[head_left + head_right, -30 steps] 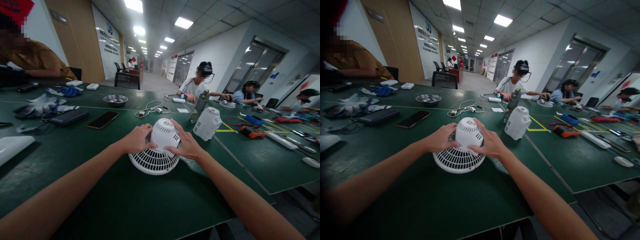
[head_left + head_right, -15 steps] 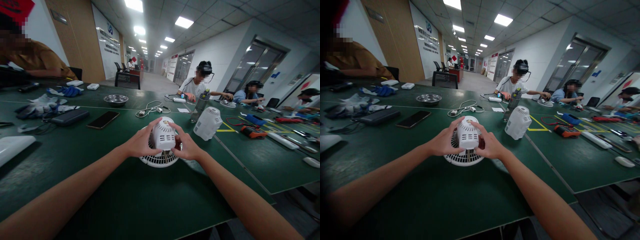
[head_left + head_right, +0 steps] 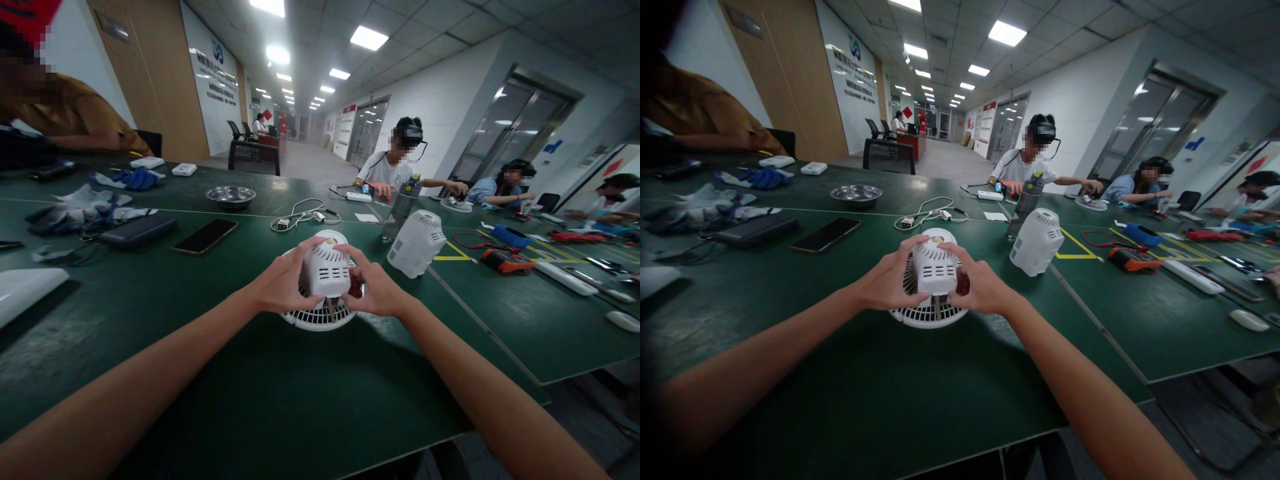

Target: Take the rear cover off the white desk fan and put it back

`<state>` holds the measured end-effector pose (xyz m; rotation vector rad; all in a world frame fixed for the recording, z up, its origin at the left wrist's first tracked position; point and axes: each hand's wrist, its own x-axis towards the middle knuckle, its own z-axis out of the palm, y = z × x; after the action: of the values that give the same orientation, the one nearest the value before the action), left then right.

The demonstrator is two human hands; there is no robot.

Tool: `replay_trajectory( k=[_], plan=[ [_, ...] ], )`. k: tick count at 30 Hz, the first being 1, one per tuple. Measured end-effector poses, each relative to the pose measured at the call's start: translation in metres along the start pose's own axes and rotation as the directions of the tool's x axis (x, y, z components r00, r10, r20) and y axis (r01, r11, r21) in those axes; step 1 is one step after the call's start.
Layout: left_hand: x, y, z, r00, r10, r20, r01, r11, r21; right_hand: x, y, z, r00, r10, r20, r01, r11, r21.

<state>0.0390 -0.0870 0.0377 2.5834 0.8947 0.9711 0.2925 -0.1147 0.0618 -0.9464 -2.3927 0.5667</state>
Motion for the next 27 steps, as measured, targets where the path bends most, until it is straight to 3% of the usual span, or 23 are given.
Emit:
replay_trajectory(
  k=[7, 12, 15, 18, 23, 27],
  plan=[
    [-0.001, -0.001, 0.0, 0.999, -0.021, 0.033, 0.021, 1.0, 0.007, -0.002, 0.003, 0.001, 1.0, 0.003, 0.014, -0.003, 1.0, -0.024],
    [-0.001, 0.006, 0.013, 0.993, -0.098, -0.06, 0.104, 0.989, 0.109, 0.001, 0.007, 0.009, 0.978, 0.001, -0.208, -0.04, 0.982, -0.184],
    [-0.001, 0.006, 0.014, 0.994, -0.07, -0.082, 0.078, 0.992, 0.098, 0.002, 0.013, 0.011, 0.963, -0.032, -0.266, -0.027, 0.976, -0.216],
    [-0.003, 0.001, 0.013, 0.994, -0.059, -0.095, 0.063, 0.997, 0.041, 0.003, 0.02, 0.009, 0.954, -0.01, -0.301, -0.048, 0.982, -0.185],
    [-0.004, -0.009, 0.013, 0.988, -0.132, -0.083, 0.134, 0.991, 0.015, 0.003, 0.03, 0.006, 0.95, 0.113, -0.29, -0.134, 0.989, -0.056],
    [-0.006, -0.017, 0.012, 0.99, -0.135, -0.043, 0.135, 0.991, 0.006, 0.003, 0.036, 0.007, 0.951, 0.114, -0.287, -0.126, 0.992, -0.025]
  ],
)
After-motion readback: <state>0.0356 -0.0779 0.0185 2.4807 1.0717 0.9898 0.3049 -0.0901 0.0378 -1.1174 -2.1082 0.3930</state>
